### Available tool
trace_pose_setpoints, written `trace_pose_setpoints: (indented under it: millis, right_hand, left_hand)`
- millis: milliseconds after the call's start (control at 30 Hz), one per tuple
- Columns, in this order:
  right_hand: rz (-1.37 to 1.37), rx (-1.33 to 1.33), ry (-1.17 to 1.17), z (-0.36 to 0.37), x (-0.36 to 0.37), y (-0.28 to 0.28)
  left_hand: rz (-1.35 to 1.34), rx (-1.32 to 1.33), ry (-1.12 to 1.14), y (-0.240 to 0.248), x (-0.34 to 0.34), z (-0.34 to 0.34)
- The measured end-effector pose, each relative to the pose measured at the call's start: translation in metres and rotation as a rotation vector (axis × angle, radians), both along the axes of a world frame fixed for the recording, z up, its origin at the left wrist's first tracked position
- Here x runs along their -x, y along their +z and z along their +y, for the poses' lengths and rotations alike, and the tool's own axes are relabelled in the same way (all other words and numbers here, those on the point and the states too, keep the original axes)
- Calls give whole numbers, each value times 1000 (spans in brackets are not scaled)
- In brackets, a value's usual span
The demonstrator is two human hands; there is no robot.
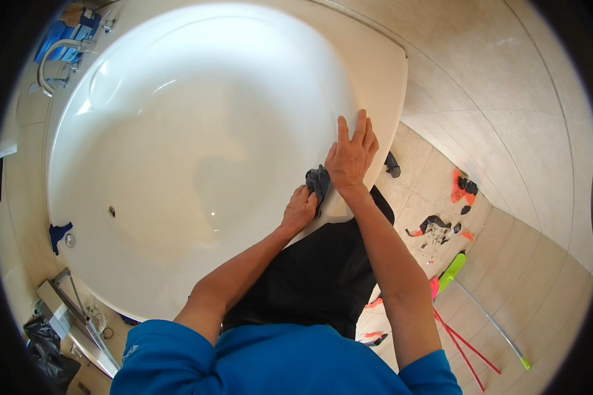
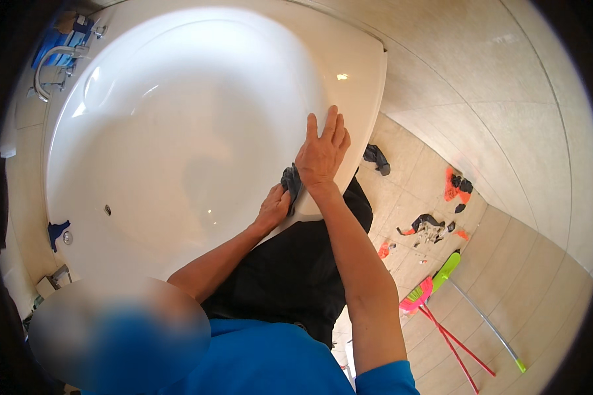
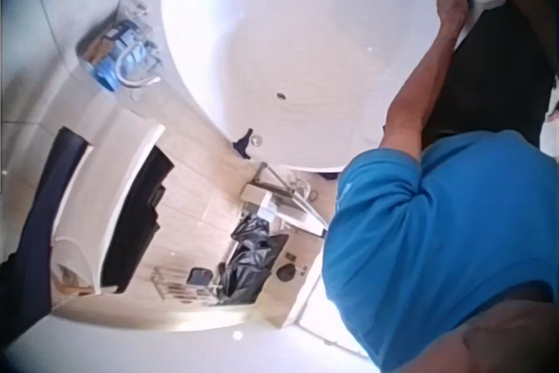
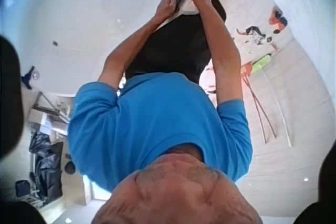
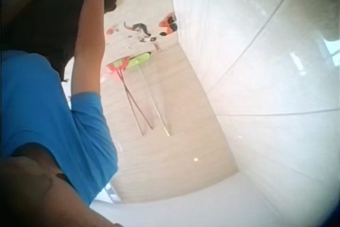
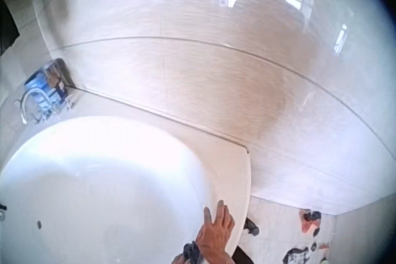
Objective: The person wipes the tiled wall and the rim of a white bathtub using a dark cloth. They move around the tub, cleaning different sections of the rim and the adjacent wall.
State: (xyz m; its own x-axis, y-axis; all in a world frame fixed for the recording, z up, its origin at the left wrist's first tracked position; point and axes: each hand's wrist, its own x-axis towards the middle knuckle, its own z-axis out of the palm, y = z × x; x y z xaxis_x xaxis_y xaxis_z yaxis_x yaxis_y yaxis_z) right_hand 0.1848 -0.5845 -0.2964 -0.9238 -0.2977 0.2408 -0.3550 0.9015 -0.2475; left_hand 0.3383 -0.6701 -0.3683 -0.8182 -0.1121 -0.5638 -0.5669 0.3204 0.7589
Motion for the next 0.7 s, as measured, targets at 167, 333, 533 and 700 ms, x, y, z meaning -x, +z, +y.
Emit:
trace_pose_setpoints:
  millis: [167, 333, 533, 700]
  right_hand:
    - [41, 81, -21, 2, -4, -9]
    - [60, 168, -52, 2, -5, -9]
    - [48, 213, -60, -4, -6, -7]
    - [37, 189, -81, 2, -5, -6]
  left_hand:
    - [130, -43, 10, 16, -2, 2]
    - [369, -30, 112, 8, 52, 21]
    - [414, 286, -27, -38, 98, 15]
    - [-4, 6, 101, -25, 73, 1]
